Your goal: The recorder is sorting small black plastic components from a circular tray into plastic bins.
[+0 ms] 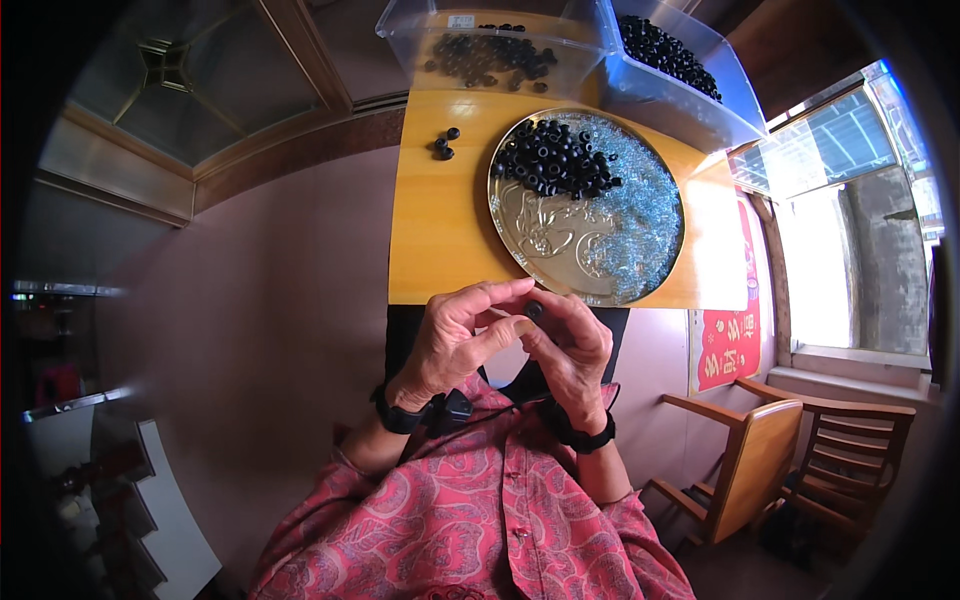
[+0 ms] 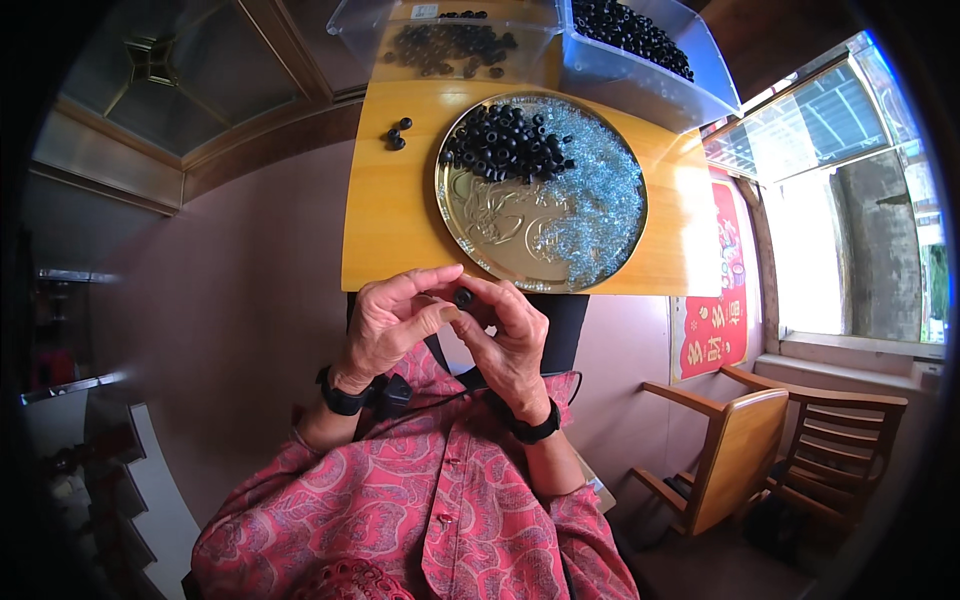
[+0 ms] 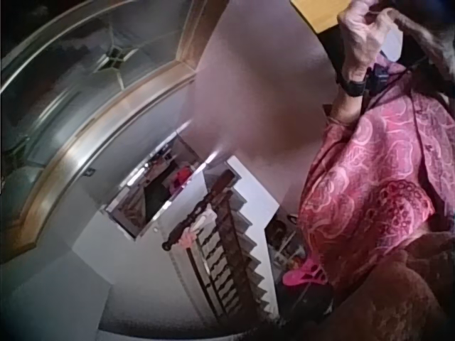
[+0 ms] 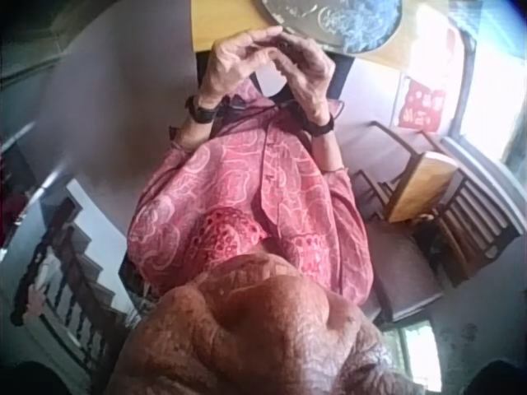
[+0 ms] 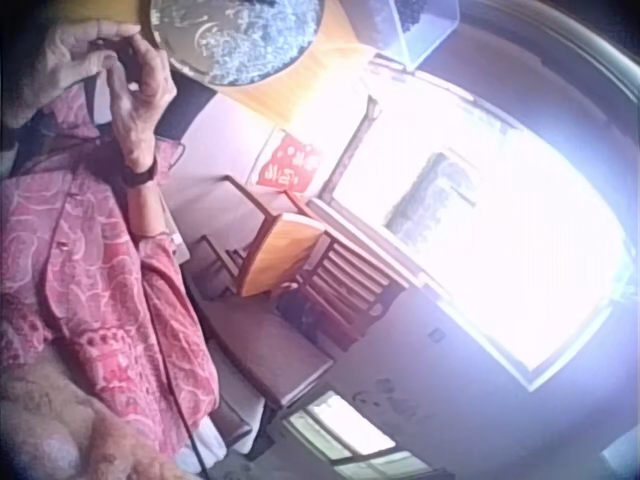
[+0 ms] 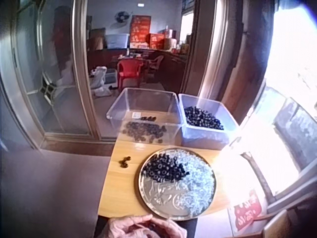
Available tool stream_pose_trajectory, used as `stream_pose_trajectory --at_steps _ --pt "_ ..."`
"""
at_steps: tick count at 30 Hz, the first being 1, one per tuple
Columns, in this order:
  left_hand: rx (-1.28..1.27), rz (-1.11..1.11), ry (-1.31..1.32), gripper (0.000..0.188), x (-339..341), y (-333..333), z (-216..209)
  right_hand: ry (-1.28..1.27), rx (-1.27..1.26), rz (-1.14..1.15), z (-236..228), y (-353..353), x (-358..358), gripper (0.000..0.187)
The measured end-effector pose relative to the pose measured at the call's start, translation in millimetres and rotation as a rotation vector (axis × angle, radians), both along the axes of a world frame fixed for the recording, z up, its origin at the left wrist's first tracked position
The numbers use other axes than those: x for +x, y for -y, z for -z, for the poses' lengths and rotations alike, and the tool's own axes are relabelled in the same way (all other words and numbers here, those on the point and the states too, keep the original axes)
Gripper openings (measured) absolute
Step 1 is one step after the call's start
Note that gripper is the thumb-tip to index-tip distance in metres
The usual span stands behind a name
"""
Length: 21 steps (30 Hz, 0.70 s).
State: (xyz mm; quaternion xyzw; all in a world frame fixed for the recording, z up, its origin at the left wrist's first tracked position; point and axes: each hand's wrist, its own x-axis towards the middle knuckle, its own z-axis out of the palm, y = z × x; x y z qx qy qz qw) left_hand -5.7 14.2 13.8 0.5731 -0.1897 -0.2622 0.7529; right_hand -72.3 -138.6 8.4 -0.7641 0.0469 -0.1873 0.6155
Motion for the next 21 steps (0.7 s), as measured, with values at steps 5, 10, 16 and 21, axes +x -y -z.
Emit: stream_pose_trajectory --at_steps 5,10,16,21 --pt "0.176 -0.147 0.323 0.038 -2.3 8.2 -13.4 0.016 -0.009 -0.008 1.7 0.9 1.3 0.043" --pt "0.194 -0.193 0.341 0.032 -1.5 18.0 -11.4 -0.009 0.035 0.016 6.9 0.6 1.1 0.045" --pt "0.078 -0.149 -0.129 0.021 30.3 24.0 -30.2 0.001 0.031 0.009 4.5 0.9 -0.8 0.045" --pt "-0.131 -0.196 -0.256 0.024 87.6 42.3 -34.4 -0.031 -0.006 0.022 10.4 5.0 -5.9 0.039"
